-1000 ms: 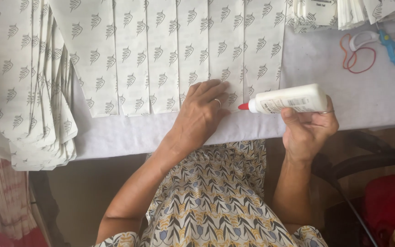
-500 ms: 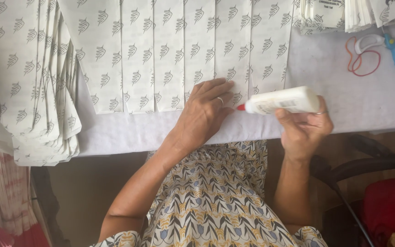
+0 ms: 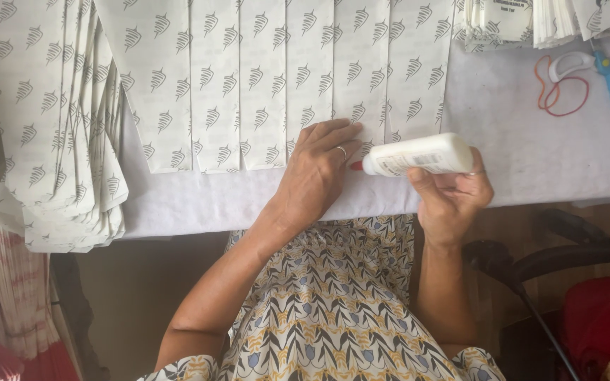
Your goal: Aligning, gluing, and stacking printed paper strips on a work table.
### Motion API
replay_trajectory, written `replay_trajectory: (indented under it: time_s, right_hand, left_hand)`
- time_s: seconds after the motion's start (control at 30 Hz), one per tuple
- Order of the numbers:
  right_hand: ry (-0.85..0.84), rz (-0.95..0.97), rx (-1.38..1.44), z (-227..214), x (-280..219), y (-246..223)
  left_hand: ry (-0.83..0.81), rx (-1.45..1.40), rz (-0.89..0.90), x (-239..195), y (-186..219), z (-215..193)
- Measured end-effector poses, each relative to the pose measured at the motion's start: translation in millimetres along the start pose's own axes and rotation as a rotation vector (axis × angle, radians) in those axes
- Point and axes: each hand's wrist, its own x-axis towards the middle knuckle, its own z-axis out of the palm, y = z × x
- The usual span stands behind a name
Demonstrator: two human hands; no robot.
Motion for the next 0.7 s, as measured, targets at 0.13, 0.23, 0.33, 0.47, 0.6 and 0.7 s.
replay_trajectory:
  time_s: [0.13, 0.23, 0.33, 0.47, 0.6, 0.7]
  right_hand:
    - [0.146, -0.041, 0.099, -16.9, 5.3, -14.8]
    - [0.203, -0.032, 0.138, -33.6, 7.0, -19.7]
    - [0.207, -0.039, 0.113, -34.6, 3.2, -17.5]
    - [0.147, -0.045, 0.090, -21.6, -0.7, -18.2]
    - [0.123, -0.015, 0.081, -3.2, -1.9, -19.8]
    - [0.052, 0.020, 0.130, 8.6, -4.6, -18.8]
  left_hand:
    - [-0.081, -0.036, 0.050, -1.1, -2.5, -11.6]
    - [-0.141, -0.064, 0.116, -2.4, -4.5, -16.5]
    - [-0.085, -0.048, 0.126, -4.4, -7.8, -7.6]
    - [0.021, -0.035, 0.125, -6.4, -13.1, 6.7]
    - [0.013, -0.024, 0.122, -5.8, -13.6, 7.3]
    - [0.035, -0.024, 0.147, -4.9, -13.9, 7.6]
